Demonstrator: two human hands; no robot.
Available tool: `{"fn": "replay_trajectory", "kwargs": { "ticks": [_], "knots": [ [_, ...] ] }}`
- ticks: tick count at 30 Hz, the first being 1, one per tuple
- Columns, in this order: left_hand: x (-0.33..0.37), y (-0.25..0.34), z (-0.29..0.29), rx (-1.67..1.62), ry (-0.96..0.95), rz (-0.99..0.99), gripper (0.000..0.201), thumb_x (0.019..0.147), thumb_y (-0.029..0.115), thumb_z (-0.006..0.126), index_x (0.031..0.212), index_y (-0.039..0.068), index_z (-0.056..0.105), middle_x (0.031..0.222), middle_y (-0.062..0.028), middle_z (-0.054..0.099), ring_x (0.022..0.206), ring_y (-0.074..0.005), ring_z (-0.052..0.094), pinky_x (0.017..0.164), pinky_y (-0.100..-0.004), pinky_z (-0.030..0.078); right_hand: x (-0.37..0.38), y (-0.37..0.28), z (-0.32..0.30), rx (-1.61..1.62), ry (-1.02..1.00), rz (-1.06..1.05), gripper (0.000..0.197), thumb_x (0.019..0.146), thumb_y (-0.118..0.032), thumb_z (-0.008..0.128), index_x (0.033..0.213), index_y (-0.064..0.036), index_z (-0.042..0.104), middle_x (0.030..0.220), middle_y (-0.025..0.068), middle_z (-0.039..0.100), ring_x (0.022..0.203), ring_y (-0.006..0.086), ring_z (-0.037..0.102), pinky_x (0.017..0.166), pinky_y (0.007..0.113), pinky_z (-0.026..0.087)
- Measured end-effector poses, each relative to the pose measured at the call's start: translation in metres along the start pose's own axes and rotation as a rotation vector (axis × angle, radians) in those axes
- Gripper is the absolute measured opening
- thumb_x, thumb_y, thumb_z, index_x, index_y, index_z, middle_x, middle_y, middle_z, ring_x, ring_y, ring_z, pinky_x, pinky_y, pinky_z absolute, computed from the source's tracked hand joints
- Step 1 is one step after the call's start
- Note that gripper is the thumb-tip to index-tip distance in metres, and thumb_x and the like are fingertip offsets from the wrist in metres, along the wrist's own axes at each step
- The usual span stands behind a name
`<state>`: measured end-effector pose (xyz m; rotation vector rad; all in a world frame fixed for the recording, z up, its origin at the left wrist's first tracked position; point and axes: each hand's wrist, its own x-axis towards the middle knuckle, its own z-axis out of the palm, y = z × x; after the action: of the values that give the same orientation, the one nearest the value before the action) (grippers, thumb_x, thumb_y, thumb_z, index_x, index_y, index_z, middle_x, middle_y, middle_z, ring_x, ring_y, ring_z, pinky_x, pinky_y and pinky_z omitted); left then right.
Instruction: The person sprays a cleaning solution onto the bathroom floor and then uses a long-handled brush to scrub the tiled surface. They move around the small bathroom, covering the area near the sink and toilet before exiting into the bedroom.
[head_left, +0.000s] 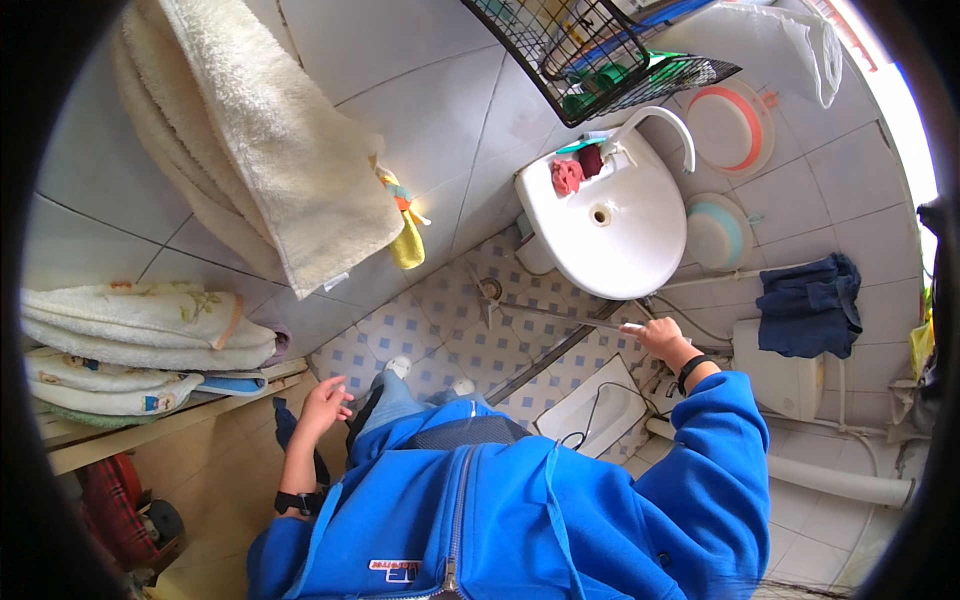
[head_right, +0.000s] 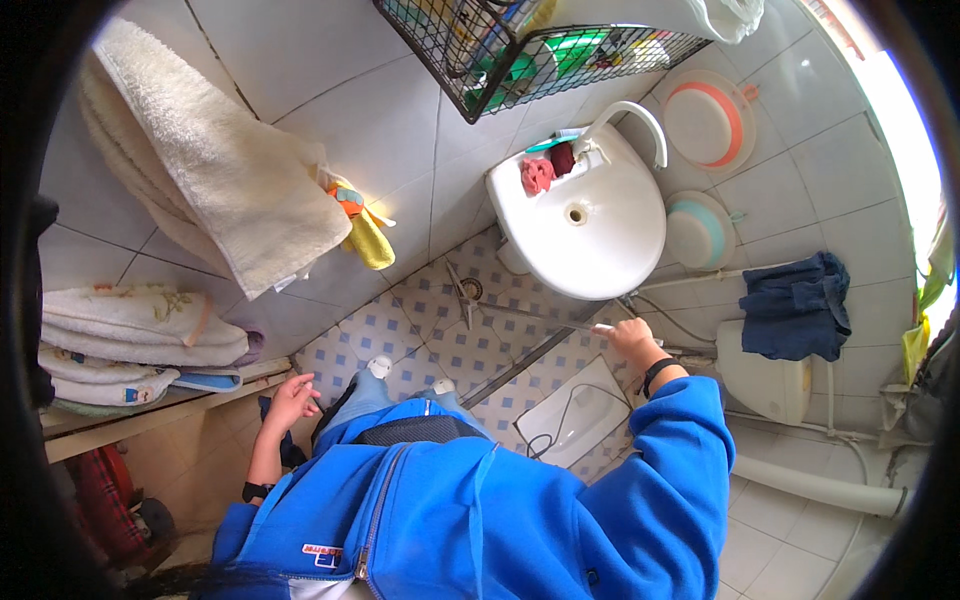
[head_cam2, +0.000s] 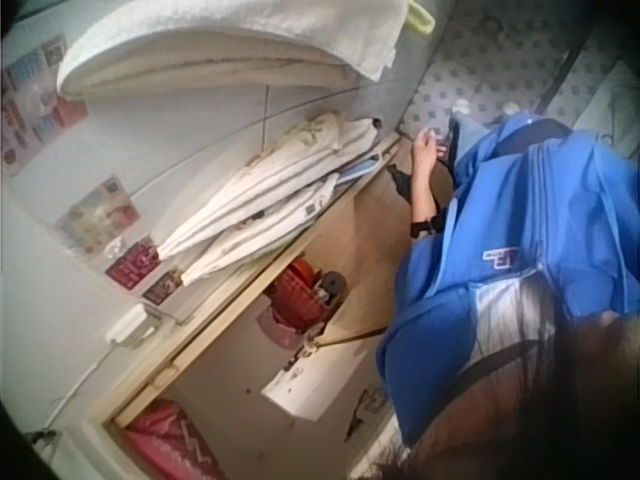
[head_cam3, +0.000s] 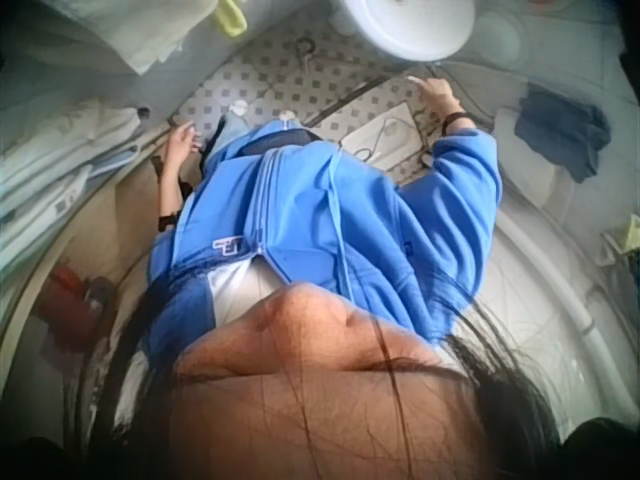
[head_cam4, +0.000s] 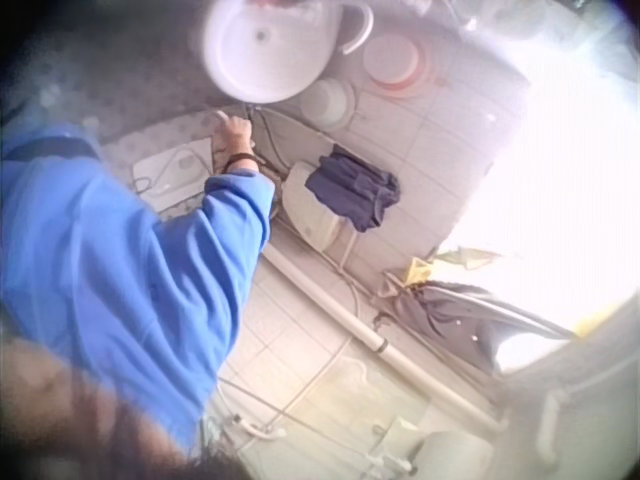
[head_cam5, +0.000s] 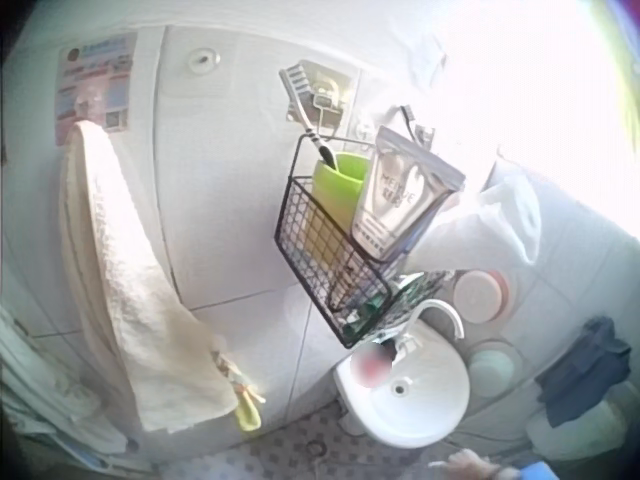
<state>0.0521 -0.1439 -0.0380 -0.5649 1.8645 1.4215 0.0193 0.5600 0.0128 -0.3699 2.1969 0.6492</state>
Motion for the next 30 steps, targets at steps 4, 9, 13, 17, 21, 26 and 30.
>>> {"fn": "replay_trajectory", "kwargs": {
  "ticks": [4, 9, 13, 17, 21, 26, 30],
  "knots": [
    [0.001, -0.002, 0.007, -0.017, -0.003, -0.015, 0.040, 0.102, 0.021, 0.049, 0.139, 0.005, 0.046, 0.103, -0.0110, 0.067, 0.065, -0.0126, 0.063, 0.059, -0.0248, 0.052, 0.012, 0.004, 0.003, -0.060, 0.038, 0.000, 0.062, 0.095, -0.021, 0.051, 0.150, -0.0403, 0.030, 0.089, 0.0070, 0.071, 0.078, 0.0230, 0.071, 0.067, 0.036, 0.054],
    [0.009, -0.002, 0.016, -0.016, -0.027, -0.027, 0.040, 0.102, 0.020, 0.050, 0.138, 0.006, 0.048, 0.102, -0.0110, 0.067, 0.064, -0.0131, 0.063, 0.058, -0.0252, 0.052, 0.008, -0.040, 0.009, 0.268, -0.137, 0.100, 0.066, 0.087, -0.017, 0.059, 0.149, -0.0107, 0.034, 0.097, 0.0142, 0.071, 0.082, 0.0241, 0.072, 0.066, 0.036, 0.056],
    [0.025, 0.016, 0.019, 0.038, -0.076, 0.001, 0.040, 0.101, 0.021, 0.051, 0.138, 0.006, 0.048, 0.101, -0.0109, 0.067, 0.063, -0.0126, 0.062, 0.058, -0.0257, 0.052, -0.008, -0.102, 0.012, 1.734, -0.502, -0.046, 0.040, 0.091, -0.017, 0.062, 0.122, 0.0036, 0.050, 0.094, 0.0129, 0.067, 0.065, 0.0174, 0.065, 0.059, 0.029, 0.055],
    [0.042, 0.039, 0.020, 0.114, -0.149, 0.081, 0.040, 0.101, 0.021, 0.050, 0.139, 0.006, 0.048, 0.101, -0.0099, 0.067, 0.065, -0.0122, 0.063, 0.059, -0.0251, 0.053, -0.009, -0.148, 0.010, 2.382, -0.499, 0.140, 0.023, 0.094, -0.011, 0.057, 0.110, 0.0034, 0.049, 0.085, 0.0105, 0.059, 0.061, 0.0123, 0.057, 0.050, 0.024, 0.048],
    [0.054, 0.059, 0.022, 0.178, -0.214, 0.068, 0.039, 0.101, 0.020, 0.050, 0.138, 0.005, 0.048, 0.101, -0.0102, 0.068, 0.067, -0.0126, 0.064, 0.060, -0.0252, 0.053, -0.033, -0.175, -0.007, 2.847, -0.479, 0.333, 0.015, 0.097, -0.012, 0.054, 0.104, -0.0029, 0.044, 0.079, 0.0082, 0.053, 0.058, 0.0121, 0.052, 0.047, 0.023, 0.046],
    [0.071, 0.102, 0.056, 0.269, -0.429, 0.111, 0.040, 0.100, 0.016, 0.051, 0.138, 0.004, 0.048, 0.102, -0.0109, 0.069, 0.068, -0.0128, 0.064, 0.062, -0.0260, 0.055, -0.025, -0.224, -0.048, 2.899, -0.247, 0.572, 0.020, 0.101, -0.023, 0.049, 0.110, -0.0051, 0.045, 0.080, 0.0082, 0.057, 0.060, 0.0172, 0.057, 0.049, 0.029, 0.050],
    [0.071, 0.143, 0.123, 0.296, -0.688, 0.116, 0.045, 0.102, 0.030, 0.050, 0.136, 0.002, 0.048, 0.114, -0.0148, 0.065, 0.092, -0.0172, 0.065, 0.081, -0.0318, 0.057, 0.037, -0.274, -0.093, 2.738, -0.128, 0.536, 0.029, 0.100, -0.031, 0.050, 0.107, -0.0039, 0.057, 0.087, 0.0092, 0.064, 0.068, 0.0180, 0.064, 0.054, 0.034, 0.054]
  ]
}}
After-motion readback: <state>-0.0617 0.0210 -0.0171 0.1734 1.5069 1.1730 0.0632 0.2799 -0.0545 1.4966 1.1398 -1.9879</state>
